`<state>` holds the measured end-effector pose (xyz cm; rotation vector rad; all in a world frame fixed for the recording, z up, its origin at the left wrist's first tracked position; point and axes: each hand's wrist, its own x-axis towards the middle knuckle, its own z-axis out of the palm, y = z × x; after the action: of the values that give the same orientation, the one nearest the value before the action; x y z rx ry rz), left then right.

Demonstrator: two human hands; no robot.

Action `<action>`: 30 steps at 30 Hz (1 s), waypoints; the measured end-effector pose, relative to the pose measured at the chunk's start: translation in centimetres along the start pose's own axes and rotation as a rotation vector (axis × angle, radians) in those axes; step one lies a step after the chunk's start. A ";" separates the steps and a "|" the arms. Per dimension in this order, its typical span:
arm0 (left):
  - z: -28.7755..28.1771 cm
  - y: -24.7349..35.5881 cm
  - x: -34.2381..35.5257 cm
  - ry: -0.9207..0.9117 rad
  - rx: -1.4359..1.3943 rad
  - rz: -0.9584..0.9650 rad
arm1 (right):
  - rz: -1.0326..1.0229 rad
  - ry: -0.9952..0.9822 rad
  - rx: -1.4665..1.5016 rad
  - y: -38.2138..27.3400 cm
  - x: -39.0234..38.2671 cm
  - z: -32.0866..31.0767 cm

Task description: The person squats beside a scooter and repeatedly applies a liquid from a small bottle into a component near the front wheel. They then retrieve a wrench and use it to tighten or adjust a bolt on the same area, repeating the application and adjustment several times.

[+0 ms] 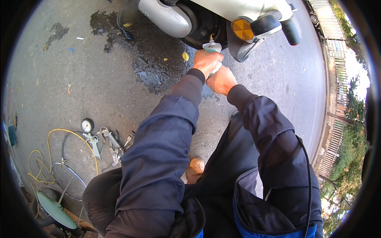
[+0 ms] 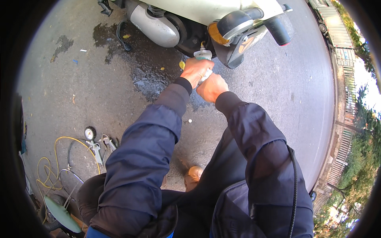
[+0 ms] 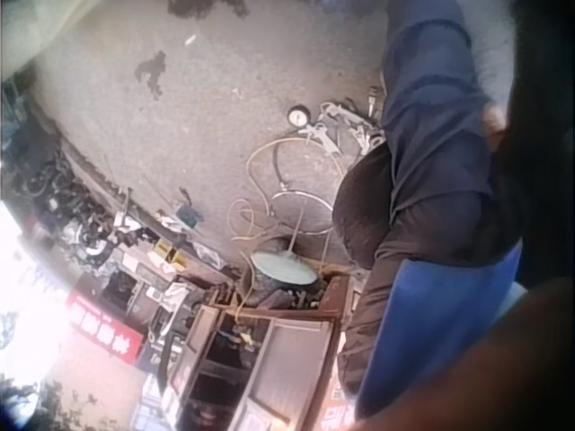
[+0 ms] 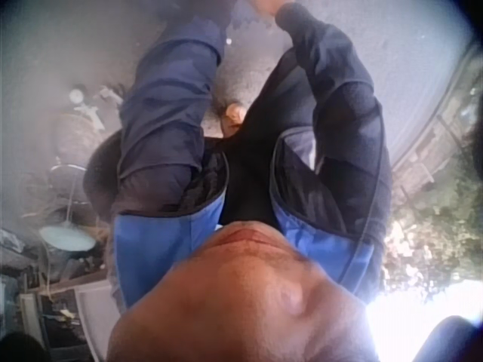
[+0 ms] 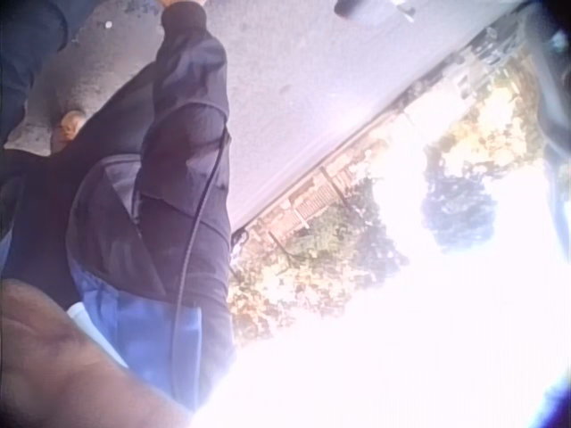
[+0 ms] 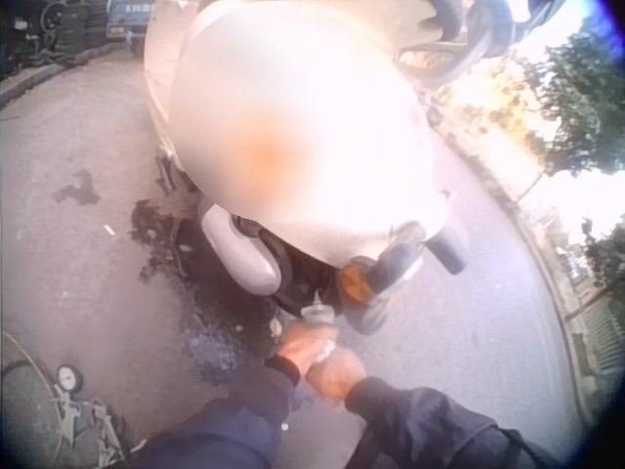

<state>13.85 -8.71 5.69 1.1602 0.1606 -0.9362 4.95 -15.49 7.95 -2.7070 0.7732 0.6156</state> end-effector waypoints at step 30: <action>0.5 -1.2 1.1 0.083 -0.014 0.033 | -0.113 -0.056 -0.230 0.0 0.5 -1.3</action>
<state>13.52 -9.85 4.41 1.1866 0.2138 -0.8567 5.80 -16.14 8.83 -2.9007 0.5616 0.7940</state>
